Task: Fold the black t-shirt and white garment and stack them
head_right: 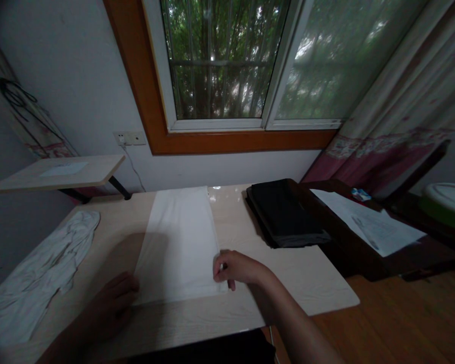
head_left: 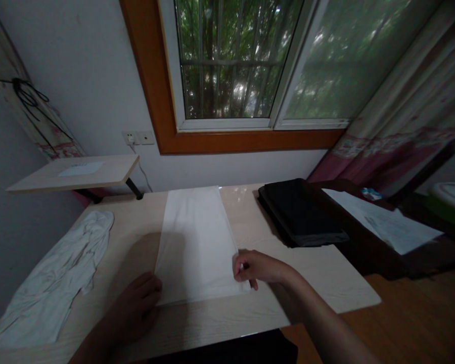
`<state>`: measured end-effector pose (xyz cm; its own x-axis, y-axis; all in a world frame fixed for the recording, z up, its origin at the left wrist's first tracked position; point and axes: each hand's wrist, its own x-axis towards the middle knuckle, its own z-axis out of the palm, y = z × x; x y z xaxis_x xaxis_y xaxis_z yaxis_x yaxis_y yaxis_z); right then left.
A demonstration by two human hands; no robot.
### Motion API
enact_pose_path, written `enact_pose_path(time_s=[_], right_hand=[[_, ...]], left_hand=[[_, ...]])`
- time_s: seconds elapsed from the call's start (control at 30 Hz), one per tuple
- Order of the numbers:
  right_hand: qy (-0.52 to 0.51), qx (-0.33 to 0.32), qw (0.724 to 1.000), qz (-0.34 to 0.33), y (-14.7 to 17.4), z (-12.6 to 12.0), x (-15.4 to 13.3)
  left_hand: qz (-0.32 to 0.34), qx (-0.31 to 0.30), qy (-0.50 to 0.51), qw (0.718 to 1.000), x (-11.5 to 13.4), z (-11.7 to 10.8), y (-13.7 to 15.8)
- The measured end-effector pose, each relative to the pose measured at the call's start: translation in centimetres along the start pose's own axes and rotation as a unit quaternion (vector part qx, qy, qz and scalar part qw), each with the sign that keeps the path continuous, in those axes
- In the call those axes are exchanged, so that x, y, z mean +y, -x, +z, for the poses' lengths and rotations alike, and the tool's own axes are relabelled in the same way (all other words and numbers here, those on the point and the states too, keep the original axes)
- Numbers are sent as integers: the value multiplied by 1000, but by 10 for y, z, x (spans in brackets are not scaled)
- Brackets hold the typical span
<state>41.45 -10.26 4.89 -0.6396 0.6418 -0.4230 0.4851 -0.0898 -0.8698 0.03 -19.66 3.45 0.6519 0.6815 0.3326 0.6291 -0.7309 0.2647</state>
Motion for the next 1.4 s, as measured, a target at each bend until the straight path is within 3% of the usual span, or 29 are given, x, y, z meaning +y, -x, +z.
enact_pose_path(time_s=[0.47, 0.53, 0.6, 0.73, 0.83, 0.93, 1.1, 1.4], right_hand=[[126, -39, 989, 68, 14, -10, -15], [167, 2, 986, 27, 13, -13, -20], [228, 86, 968, -58, 6, -13, -27], [332, 279, 879, -196, -33, -1, -43], [393, 349, 827, -201, -74, 11, -48], [435, 367, 804, -170, -107, 21, -42], [457, 360, 802, -135, -127, 27, -26], [463, 372, 797, -109, -115, 21, -18]], left_hand=[[-21, -55, 73, 996, -1, -12, -15], [-23, -37, 64, 997, -9, -12, -22], [-31, -3, 23, 999, -19, -9, -34], [-56, 29, -95, 993, -37, 6, -75], [-69, 30, -155, 985, -44, 26, -112], [-118, 19, -194, 974, -49, 49, -141], [-158, -5, -214, 964, -54, 73, -155], [-220, 15, -210, 952, -70, 60, -125]])
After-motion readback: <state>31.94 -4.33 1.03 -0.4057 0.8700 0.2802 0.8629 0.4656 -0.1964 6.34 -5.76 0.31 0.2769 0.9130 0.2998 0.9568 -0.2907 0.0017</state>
